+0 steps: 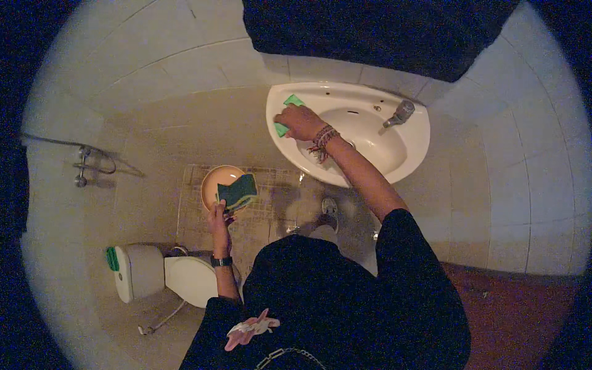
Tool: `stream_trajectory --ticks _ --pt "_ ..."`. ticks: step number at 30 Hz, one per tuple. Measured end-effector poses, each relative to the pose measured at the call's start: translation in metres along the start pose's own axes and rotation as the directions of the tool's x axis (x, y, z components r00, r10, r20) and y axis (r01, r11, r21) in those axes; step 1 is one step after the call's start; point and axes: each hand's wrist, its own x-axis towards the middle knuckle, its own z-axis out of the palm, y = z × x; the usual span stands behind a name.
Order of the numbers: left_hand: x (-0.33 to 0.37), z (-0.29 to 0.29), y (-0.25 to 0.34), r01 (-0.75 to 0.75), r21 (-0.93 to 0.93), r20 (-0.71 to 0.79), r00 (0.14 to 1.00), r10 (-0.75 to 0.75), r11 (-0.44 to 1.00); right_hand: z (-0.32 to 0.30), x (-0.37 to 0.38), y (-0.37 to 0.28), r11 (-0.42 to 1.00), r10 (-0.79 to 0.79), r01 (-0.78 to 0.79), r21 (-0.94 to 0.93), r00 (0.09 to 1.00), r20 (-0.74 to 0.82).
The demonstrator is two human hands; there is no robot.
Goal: The person cleans a bathroom sink and toilet using a sponge and a small bowl. They scrub the sink basin and faucet, then wipe the toilet tank and lid. Finally, they remove a roll of toilet paper from the holder, unroll a section, and place the roll back on the holder.
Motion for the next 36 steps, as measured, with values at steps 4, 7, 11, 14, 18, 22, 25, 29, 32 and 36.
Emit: stream_trajectory --ticks 4,7,11,14,18,22,25,29,32,36 --pt "0.002 -0.016 -0.022 -0.027 0.005 0.025 0.999 0.027 1.0 0.012 -0.012 0.033 0.996 0.067 -0.061 0.064 0.993 -0.094" --pt "-0.002 -0.007 -0.022 -0.012 -0.053 -0.04 0.999 0.01 0.999 -0.013 0.001 0.048 0.904 0.368 -0.3 0.304 0.909 -0.195" --pt "-0.002 -0.013 -0.036 0.001 -0.043 -0.078 0.997 -0.004 0.999 -0.005 0.017 0.049 0.87 0.489 -0.454 0.194 0.846 -0.211" --pt "-0.005 -0.009 -0.033 -0.002 -0.037 -0.057 0.998 0.0 0.999 0.02 0.02 0.062 0.936 0.343 -0.352 0.01 0.905 -0.252" --pt "-0.005 -0.008 -0.029 0.002 -0.01 -0.046 0.999 -0.002 1.0 0.001 0.017 0.06 0.936 0.328 -0.346 -0.066 0.925 -0.189" --pt "-0.01 -0.004 -0.033 0.036 -0.077 -0.049 0.998 -0.04 0.996 -0.006 0.018 0.053 0.918 0.361 -0.38 -0.11 0.919 -0.16" --pt "-0.011 -0.009 -0.036 0.014 -0.063 -0.04 0.999 -0.017 0.998 -0.01 0.015 0.04 0.941 0.317 -0.336 -0.03 0.912 -0.261" --pt "-0.011 -0.007 -0.04 0.031 -0.064 -0.043 0.999 -0.034 0.997 0.002 0.006 0.041 0.957 0.272 -0.29 0.012 0.88 -0.39" --pt "-0.01 -0.004 -0.04 0.031 -0.057 -0.055 0.998 -0.034 0.998 0.012 0.003 0.05 0.945 0.321 -0.317 0.079 0.856 -0.406" --pt "-0.004 -0.005 -0.046 0.02 -0.074 -0.043 0.999 -0.023 0.997 0.008 0.002 0.046 0.941 0.329 -0.333 0.066 0.845 -0.422"
